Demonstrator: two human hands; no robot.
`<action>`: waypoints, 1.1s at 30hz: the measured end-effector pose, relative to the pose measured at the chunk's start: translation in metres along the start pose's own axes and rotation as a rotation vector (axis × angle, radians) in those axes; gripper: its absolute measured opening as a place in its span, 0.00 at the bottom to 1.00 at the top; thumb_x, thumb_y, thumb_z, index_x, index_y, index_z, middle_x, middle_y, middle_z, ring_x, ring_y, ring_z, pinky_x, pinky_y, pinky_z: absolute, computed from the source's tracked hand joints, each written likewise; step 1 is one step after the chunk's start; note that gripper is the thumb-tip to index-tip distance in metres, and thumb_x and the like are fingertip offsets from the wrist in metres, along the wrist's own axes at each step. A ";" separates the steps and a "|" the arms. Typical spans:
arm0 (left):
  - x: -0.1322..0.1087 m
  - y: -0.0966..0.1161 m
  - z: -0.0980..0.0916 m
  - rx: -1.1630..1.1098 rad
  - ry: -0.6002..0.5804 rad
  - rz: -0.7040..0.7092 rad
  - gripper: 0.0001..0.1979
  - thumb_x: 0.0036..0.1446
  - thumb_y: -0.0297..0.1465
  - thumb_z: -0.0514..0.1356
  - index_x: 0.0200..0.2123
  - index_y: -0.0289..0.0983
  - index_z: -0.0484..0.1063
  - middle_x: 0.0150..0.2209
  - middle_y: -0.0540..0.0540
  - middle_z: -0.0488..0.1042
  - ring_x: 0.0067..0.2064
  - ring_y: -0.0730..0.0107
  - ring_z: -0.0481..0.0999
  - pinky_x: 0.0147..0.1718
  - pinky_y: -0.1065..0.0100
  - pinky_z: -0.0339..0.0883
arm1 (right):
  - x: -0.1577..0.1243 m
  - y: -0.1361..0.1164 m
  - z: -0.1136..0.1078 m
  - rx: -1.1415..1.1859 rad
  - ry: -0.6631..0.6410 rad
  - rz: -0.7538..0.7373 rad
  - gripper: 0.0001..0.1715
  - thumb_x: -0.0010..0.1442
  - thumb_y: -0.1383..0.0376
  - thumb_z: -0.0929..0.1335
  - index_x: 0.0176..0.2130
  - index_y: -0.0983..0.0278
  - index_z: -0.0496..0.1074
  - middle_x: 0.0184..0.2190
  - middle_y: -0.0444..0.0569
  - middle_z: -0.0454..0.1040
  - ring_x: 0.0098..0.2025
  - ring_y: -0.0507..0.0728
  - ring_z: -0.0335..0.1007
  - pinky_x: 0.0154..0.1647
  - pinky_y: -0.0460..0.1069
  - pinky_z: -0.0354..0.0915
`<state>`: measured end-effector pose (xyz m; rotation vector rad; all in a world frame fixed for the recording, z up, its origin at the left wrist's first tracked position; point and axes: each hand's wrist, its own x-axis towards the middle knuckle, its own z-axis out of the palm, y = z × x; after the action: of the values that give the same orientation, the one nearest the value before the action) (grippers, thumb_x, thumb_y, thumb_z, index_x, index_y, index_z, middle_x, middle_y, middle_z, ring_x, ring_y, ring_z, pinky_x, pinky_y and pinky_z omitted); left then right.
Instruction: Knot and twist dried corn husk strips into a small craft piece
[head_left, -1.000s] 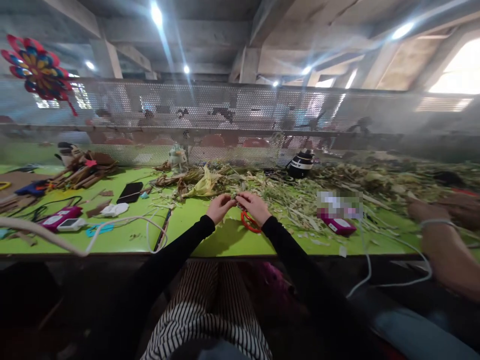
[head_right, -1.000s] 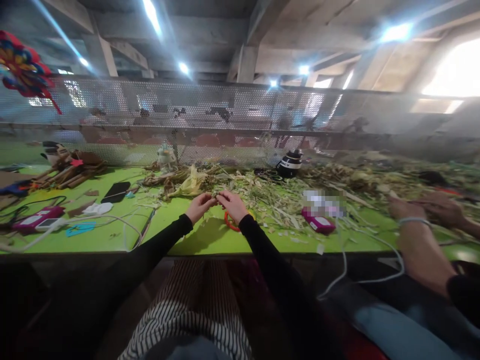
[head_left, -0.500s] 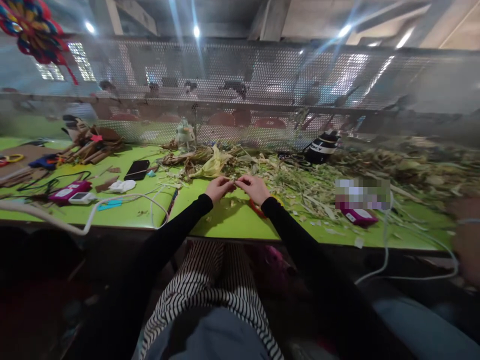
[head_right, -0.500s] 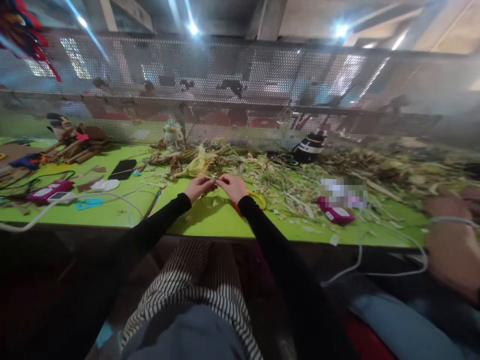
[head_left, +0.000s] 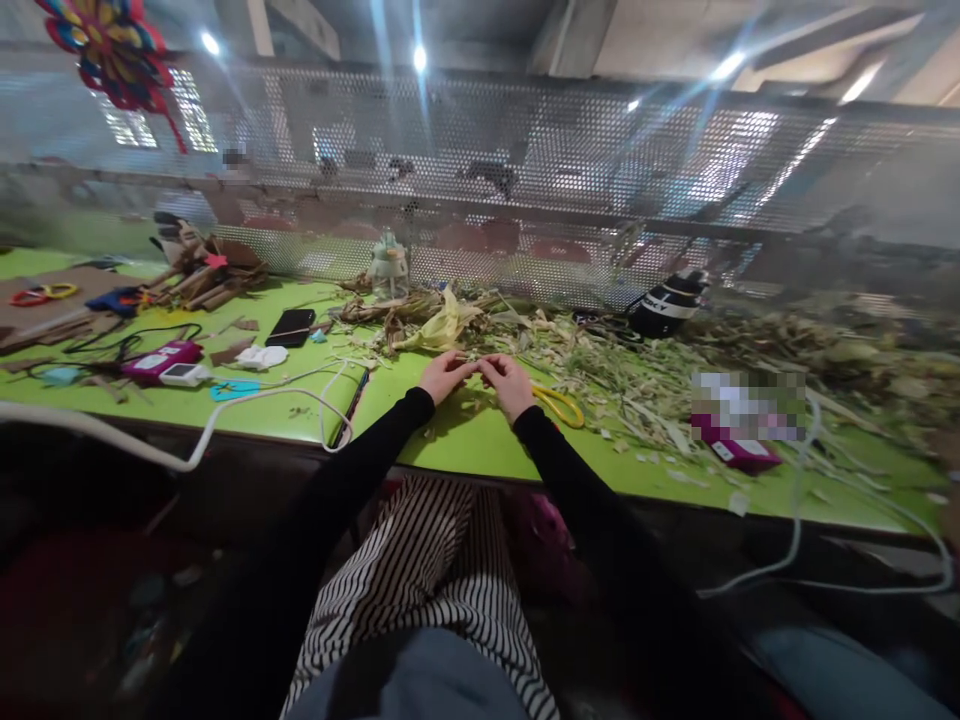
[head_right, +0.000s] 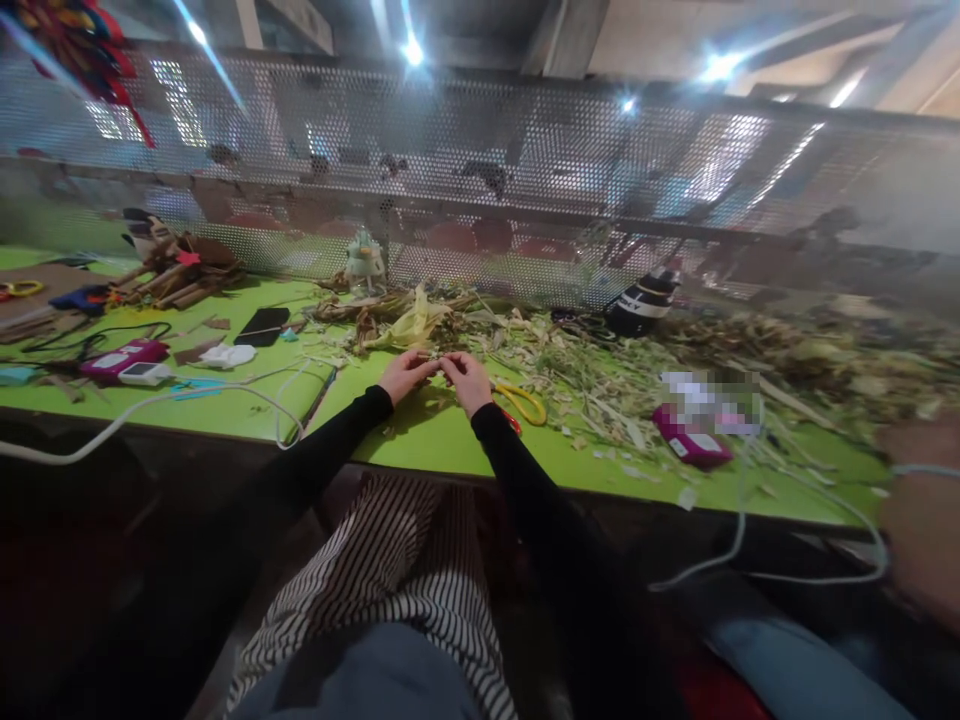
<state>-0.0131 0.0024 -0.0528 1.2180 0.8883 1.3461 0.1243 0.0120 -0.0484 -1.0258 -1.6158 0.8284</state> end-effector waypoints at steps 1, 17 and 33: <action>0.000 0.000 -0.001 0.003 0.012 0.006 0.13 0.45 0.32 0.65 0.33 0.33 0.68 0.27 0.50 0.73 0.28 0.77 0.71 0.29 0.74 0.63 | -0.001 -0.001 0.000 -0.009 -0.008 -0.004 0.19 0.49 0.50 0.66 0.31 0.62 0.66 0.22 0.41 0.66 0.23 0.49 0.59 0.24 0.46 0.60; 0.003 0.049 0.005 -0.155 -0.162 -0.100 0.16 0.42 0.30 0.68 0.36 0.32 0.70 0.32 0.47 0.76 0.31 0.75 0.76 0.38 0.67 0.70 | -0.002 -0.055 -0.033 -0.130 -0.042 -0.054 0.15 0.52 0.54 0.67 0.28 0.64 0.68 0.19 0.40 0.64 0.20 0.49 0.57 0.23 0.46 0.57; 0.038 0.015 0.001 -0.396 -0.304 -0.434 0.14 0.40 0.27 0.69 0.33 0.32 0.73 0.30 0.47 0.76 0.30 0.75 0.76 0.38 0.68 0.70 | 0.038 -0.020 -0.057 -0.140 -0.341 0.152 0.15 0.55 0.54 0.67 0.28 0.64 0.69 0.20 0.41 0.67 0.22 0.49 0.61 0.24 0.45 0.58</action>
<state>-0.0122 0.0372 -0.0309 0.8313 0.5875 0.9007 0.1700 0.0407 -0.0013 -1.1638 -1.9223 1.0474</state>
